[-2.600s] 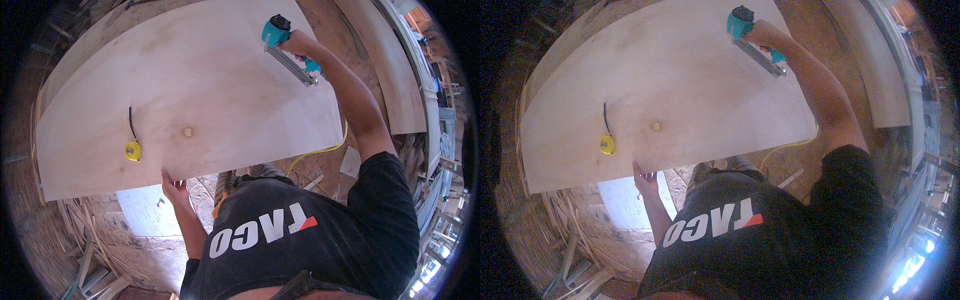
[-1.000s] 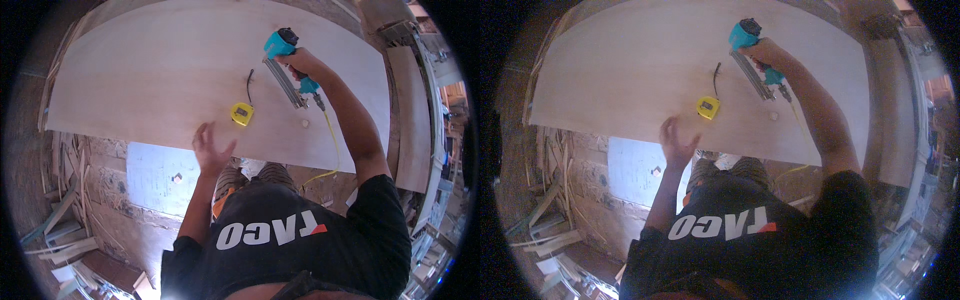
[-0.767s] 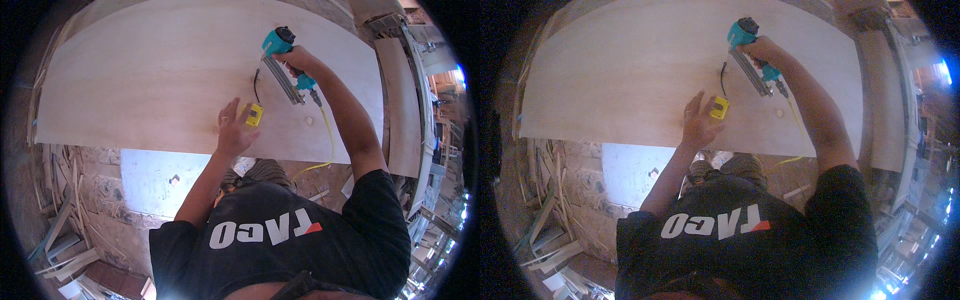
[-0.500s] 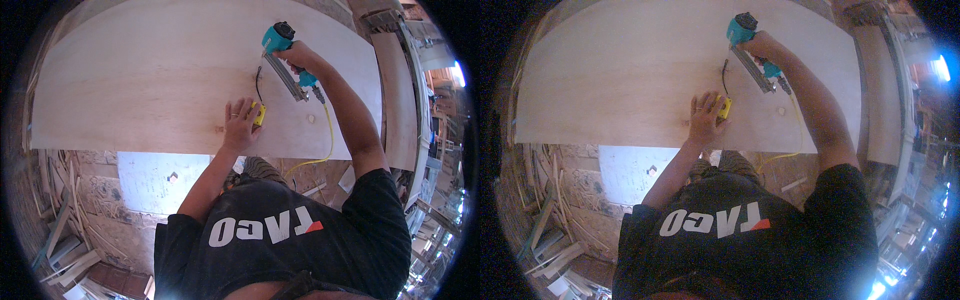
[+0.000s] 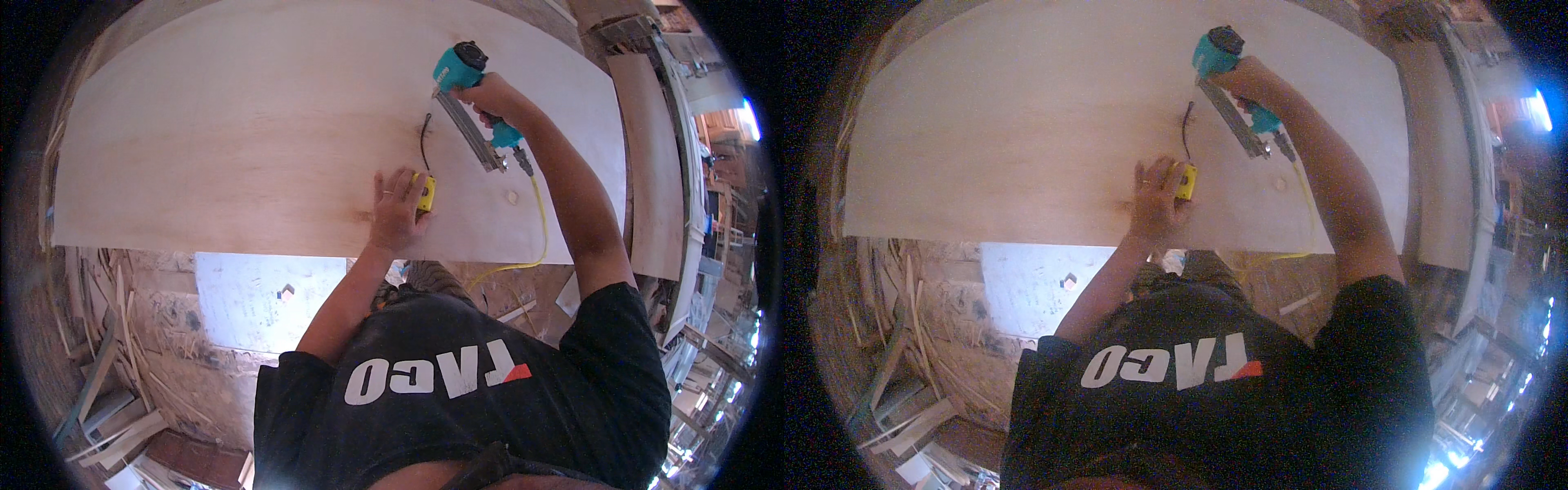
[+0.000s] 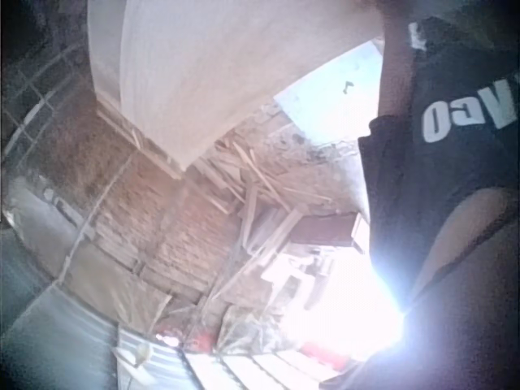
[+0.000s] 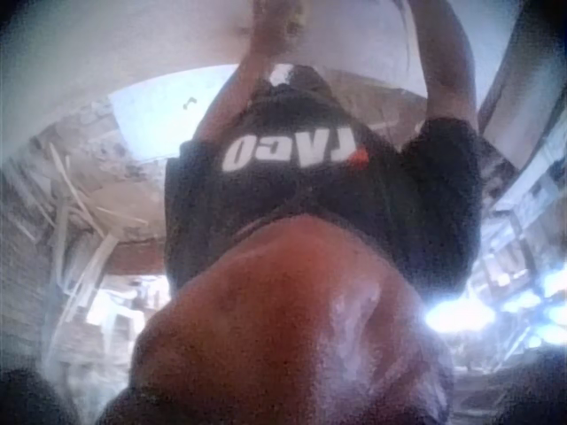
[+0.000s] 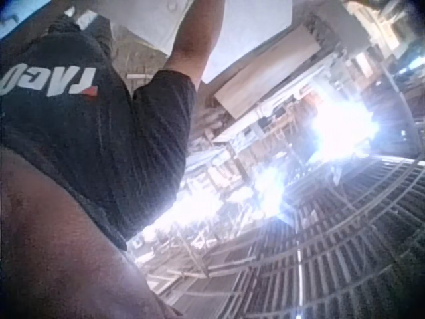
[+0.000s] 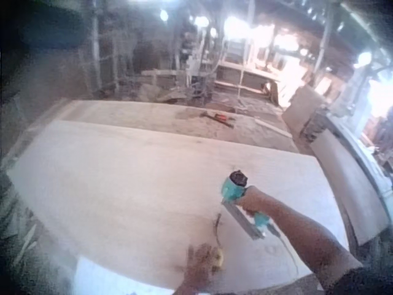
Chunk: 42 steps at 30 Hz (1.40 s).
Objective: The person uses a pneumatic nail gun to attach a thin wooden strip to the edge of a large plywood panel, then flips the panel and continues nailing along the perimeter. The person also uses a tape measure briefly before resuming nailing.
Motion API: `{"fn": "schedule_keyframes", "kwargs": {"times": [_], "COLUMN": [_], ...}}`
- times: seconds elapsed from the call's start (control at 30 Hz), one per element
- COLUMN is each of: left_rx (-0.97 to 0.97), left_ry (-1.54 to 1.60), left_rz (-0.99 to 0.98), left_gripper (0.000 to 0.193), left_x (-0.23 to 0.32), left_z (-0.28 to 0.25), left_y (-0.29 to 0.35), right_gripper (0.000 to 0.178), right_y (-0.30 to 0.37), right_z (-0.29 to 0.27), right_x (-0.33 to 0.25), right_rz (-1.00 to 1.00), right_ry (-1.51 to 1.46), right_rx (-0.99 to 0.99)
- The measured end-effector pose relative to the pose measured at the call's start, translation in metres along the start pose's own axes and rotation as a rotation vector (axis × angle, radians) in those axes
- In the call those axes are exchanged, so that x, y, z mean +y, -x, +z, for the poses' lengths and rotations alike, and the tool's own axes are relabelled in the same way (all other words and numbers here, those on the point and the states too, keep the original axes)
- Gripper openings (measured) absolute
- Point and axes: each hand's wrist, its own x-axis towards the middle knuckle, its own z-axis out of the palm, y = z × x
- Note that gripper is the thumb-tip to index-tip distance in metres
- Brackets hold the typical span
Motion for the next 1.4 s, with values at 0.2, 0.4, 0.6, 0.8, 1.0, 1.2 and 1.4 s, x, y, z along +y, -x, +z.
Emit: {"fn": "schedule_keyframes", "kwargs": {"times": [0.2,0.4,0.6,0.8,1.0,1.2,1.4], "left_rx": [0.002,0.015,0.080,0.381,0.978,1.228,1.044], "left_ry": [0.026,0.040,0.115,0.424,0.809,1.494,1.593], "left_rz": [-0.002,-0.011,-0.002,-0.292,-0.698,-1.241,-1.444], "left_gripper": [0.083,0.083,0.082,0.078,0.051,0.055,0.051], "left_x": [0.000,-0.002,-0.007,0.026,0.033,-0.035,-0.113], "left_z": [0.002,0.007,0.016,-0.037,-0.105,-0.120,-0.183], "left_y": [0.002,-0.003,0.000,0.037,0.168,0.280,0.331], "right_gripper": [0.043,0.040,0.040,0.042,0.051,0.048,0.042], "right_y": [-0.008,-0.006,-0.018,-0.007,0.018,0.022,0.099], "right_z": [-0.001,-0.006,-0.001,-0.001,0.004,0.008,0.057], "right_x": [0.006,0.018,0.023,0.035,0.011,0.014,0.048], "right_rz": [0.056,0.013,-0.067,-0.158,-0.284,-0.280,0.002], "right_ry": [0.015,-0.063,0.149,0.109,0.144,0.040,-0.089], "right_rx": [-0.022,-0.065,-0.001,0.023,0.070,0.102,0.224]}}
